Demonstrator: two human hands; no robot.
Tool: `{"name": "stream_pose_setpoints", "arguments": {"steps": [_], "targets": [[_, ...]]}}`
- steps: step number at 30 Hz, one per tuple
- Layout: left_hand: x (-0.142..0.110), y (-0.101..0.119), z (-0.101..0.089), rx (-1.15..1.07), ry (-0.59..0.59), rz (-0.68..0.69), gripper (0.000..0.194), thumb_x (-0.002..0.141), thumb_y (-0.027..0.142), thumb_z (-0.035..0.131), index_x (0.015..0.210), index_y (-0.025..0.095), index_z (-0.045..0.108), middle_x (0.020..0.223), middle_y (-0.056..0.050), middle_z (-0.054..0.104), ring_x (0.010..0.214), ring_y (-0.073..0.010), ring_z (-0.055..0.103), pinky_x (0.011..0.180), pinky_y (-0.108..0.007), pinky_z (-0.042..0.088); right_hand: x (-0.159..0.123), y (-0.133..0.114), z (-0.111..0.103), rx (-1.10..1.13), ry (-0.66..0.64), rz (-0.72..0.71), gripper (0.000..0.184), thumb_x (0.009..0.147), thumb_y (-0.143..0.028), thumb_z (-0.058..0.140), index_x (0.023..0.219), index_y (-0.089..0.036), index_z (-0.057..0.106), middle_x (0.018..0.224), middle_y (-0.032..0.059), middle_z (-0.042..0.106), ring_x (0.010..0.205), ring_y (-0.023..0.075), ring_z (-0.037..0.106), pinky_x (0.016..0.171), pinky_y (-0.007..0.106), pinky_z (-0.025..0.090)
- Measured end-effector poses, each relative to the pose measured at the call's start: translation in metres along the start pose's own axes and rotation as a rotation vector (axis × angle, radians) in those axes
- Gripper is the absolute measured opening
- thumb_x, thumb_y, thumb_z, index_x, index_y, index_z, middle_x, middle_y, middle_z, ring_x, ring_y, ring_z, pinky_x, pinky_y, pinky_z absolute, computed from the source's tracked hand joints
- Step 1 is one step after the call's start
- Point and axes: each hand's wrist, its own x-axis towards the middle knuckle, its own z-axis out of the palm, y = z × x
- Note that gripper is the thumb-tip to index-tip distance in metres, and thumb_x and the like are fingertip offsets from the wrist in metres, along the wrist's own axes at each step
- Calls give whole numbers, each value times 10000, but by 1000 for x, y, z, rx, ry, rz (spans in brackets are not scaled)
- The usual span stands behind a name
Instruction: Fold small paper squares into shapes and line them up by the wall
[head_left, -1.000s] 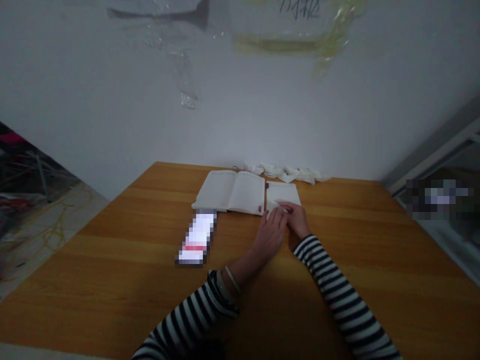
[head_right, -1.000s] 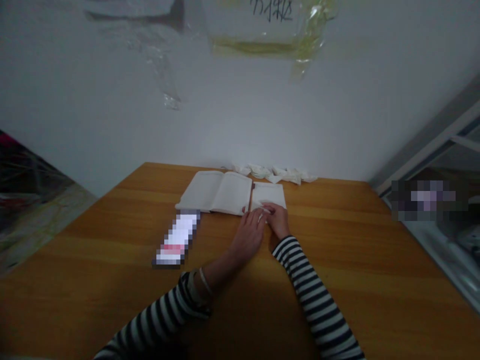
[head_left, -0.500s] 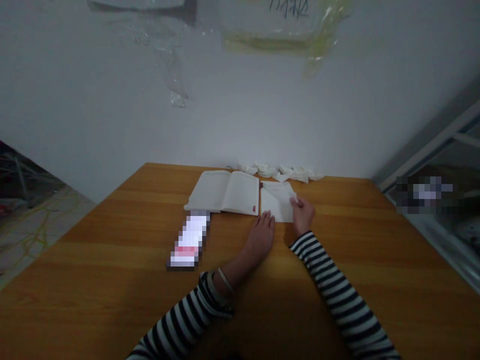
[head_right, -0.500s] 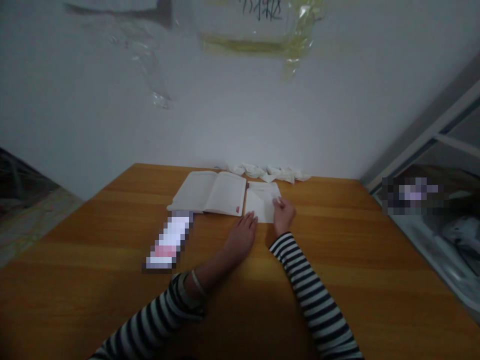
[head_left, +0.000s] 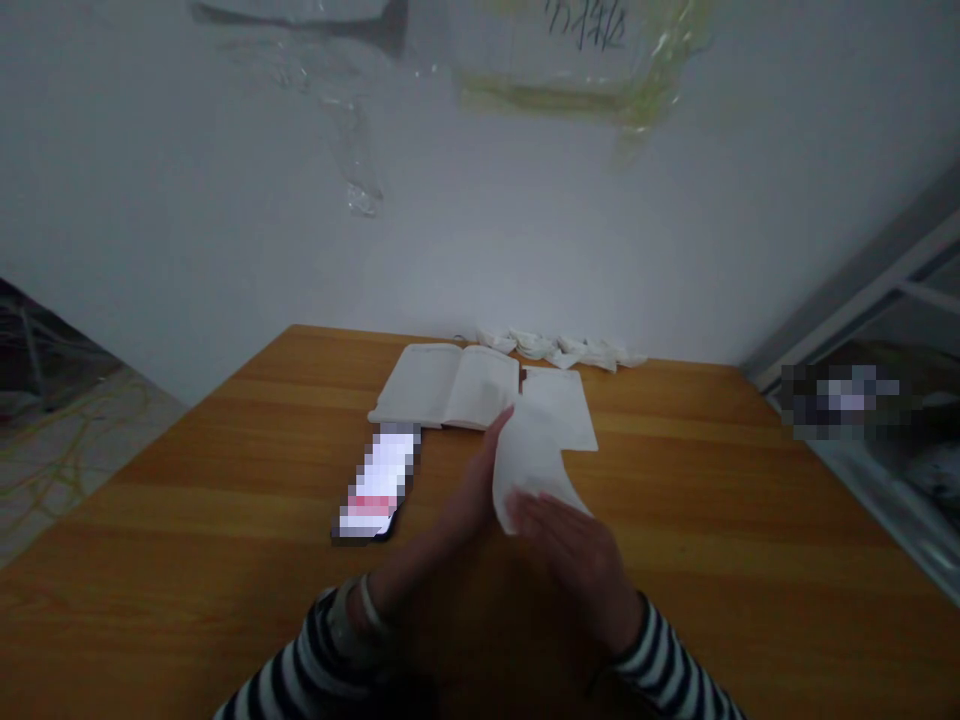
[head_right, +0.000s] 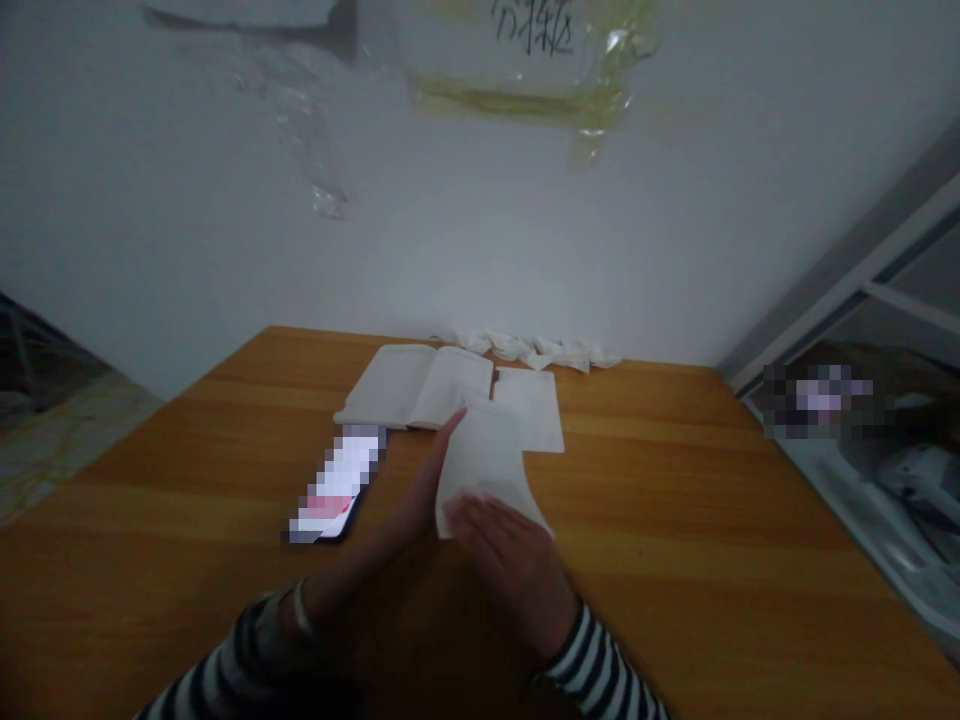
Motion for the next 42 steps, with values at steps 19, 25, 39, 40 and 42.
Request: {"name": "stream_pose_setpoints", "arguments": {"steps": [19,25,39,40,42], "targets": [[-17,-17,-49,-712,-198,-561,289,630,348,880,862,187,814,942,-100,787,855,-274,721,847,-422,556,-30,78,24,1039,24,803,761,753,-417,836,1445,-320,535,1116,69,758,965,247,718,903,412,561],[-25,-11,-46,-612,-285,-409,630,673,280,865,1274,227,684,1313,-129,666,1172,-321,626,1008,-461,490,-26,71,40,880,163,804,290,758,-510,804,932,-279,831,996,103,798,909,294,735,827,408,569],[-28,3,-43,-618,-135,-584,382,754,506,779,711,127,766,824,-119,760,740,-237,678,650,-314,526,-20,49,45,789,408,759,265,768,-474,799,855,-223,810,894,83,771,807,240,708,742,363,574],[-29,5,-41,-639,-136,-622,385,751,507,784,764,122,776,830,-120,765,741,-238,684,649,-313,529,-20,48,46,776,401,785,234,799,-449,774,825,-219,807,874,78,773,797,236,707,744,365,574],[-31,10,-36,-685,-118,-667,408,736,504,802,878,122,782,895,-127,777,796,-250,702,696,-324,547,-19,45,46,738,366,820,199,835,-395,742,798,-208,802,878,78,775,800,233,705,752,367,571]]}}
